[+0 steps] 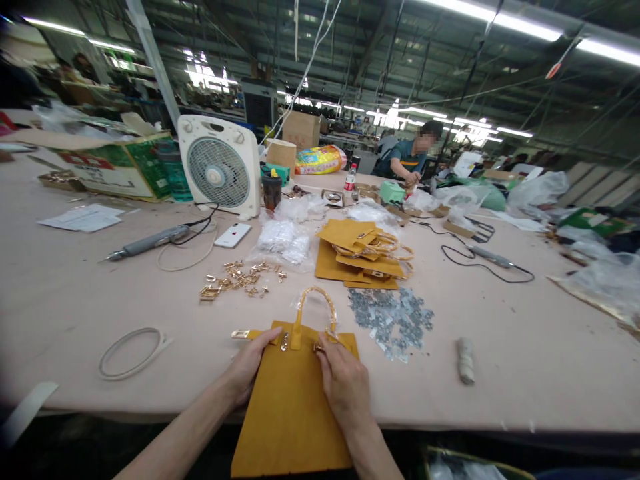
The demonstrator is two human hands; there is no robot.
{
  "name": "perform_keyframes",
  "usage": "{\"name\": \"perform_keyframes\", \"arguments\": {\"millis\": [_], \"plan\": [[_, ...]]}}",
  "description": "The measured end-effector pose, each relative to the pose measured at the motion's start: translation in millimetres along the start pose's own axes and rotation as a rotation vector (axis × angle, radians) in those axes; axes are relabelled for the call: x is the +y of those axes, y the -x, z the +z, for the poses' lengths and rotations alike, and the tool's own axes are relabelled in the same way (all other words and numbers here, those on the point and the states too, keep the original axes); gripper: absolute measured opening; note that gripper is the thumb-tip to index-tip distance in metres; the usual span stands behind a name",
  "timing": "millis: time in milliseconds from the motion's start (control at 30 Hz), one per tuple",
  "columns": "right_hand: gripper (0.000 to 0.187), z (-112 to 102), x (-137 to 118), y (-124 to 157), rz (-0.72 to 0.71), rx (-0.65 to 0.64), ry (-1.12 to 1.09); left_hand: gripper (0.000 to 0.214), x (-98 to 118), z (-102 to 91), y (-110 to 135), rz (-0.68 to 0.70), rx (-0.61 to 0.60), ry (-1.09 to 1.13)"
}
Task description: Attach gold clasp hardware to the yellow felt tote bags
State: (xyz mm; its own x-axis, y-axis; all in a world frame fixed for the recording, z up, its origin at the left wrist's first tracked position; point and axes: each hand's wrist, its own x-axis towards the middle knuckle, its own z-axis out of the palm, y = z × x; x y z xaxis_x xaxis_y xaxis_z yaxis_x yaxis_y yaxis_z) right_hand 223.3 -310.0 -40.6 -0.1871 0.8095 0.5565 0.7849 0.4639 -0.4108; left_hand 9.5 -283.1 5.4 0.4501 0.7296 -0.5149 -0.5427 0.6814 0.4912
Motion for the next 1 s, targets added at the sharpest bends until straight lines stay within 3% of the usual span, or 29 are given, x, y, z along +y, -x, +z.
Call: {"name": "perform_keyframes", "arguments": {"millis": [200, 467, 833, 1000], "plan": [[0.03, 1, 0, 2, -0.008, -0.025, -0.005, 0.04, 1, 2.6, 0, 0.089, 0.004, -0.159], [0.035, 3, -6, 4, 0.01, 0.02, -0.021, 0.039, 0, -2.3, -2, 0.049, 0.016, -0.157], [0.04, 8, -16, 7, 0.031, -0.011, 0.037, 0.039, 1, -3.5, 1, 0.039, -0.019, -0.144], [0.038, 6, -18, 2, 0.08, 0.004, -0.101, 0.043, 0, -4.8, 0, 0.094, -0.078, -0.153]]}}
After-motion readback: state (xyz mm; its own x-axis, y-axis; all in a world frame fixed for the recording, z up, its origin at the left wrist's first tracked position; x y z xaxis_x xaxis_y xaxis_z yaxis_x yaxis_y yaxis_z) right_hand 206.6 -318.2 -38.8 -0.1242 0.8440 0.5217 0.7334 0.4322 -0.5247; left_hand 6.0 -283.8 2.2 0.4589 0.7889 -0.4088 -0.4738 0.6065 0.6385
